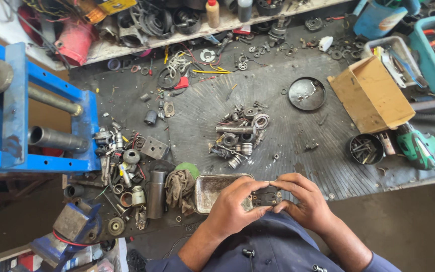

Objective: The person stands at a cluttered workbench in a repair workshop, picking up small metal components one at a time, turning them over in their hands, and placing selected parts into a metal tray. They continue sorting through parts scattered on the bench and set some pieces aside on the bench.

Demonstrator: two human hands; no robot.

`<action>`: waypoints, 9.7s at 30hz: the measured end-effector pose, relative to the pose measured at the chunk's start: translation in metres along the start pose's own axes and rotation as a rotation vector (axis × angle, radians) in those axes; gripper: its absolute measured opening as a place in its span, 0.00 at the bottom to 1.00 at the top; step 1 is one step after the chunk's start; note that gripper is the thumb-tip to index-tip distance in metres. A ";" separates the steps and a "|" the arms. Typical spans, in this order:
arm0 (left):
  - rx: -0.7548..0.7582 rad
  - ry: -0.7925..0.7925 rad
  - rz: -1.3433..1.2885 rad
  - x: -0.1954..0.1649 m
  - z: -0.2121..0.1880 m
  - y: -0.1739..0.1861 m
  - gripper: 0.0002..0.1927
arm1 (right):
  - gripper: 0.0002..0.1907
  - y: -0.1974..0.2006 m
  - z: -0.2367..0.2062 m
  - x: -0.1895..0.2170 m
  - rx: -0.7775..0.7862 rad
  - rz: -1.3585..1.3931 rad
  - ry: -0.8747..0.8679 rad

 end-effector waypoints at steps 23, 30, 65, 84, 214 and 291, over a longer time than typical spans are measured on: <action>0.085 -0.089 0.092 -0.006 0.021 -0.058 0.33 | 0.30 0.003 -0.096 -0.029 -0.163 0.635 -0.834; 0.063 -0.217 0.215 -0.027 0.057 -0.148 0.29 | 0.28 0.068 -0.135 -0.094 -0.143 0.796 -0.823; 0.260 -0.196 0.287 -0.018 0.227 -0.511 0.30 | 0.22 0.309 -0.299 -0.337 -0.271 0.948 -0.959; 0.162 -0.248 0.345 0.020 0.269 -0.563 0.17 | 0.19 0.362 -0.308 -0.385 -0.609 0.678 -0.916; -0.217 0.658 -0.531 0.116 -0.018 0.047 0.20 | 0.14 -0.064 0.098 -0.008 0.051 -0.323 -0.106; -0.126 0.688 0.579 0.071 0.009 0.002 0.10 | 0.16 0.067 -0.183 -0.131 0.841 0.388 -1.420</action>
Point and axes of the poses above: each hand's wrist, its own z-axis towards the middle knuckle, its own y-axis out of the back of the hand, x = y × z, the point moved 3 cm from there along z, towards the middle knuckle, and after that the axes turned 9 degrees about -z, right-handed, at the moved point
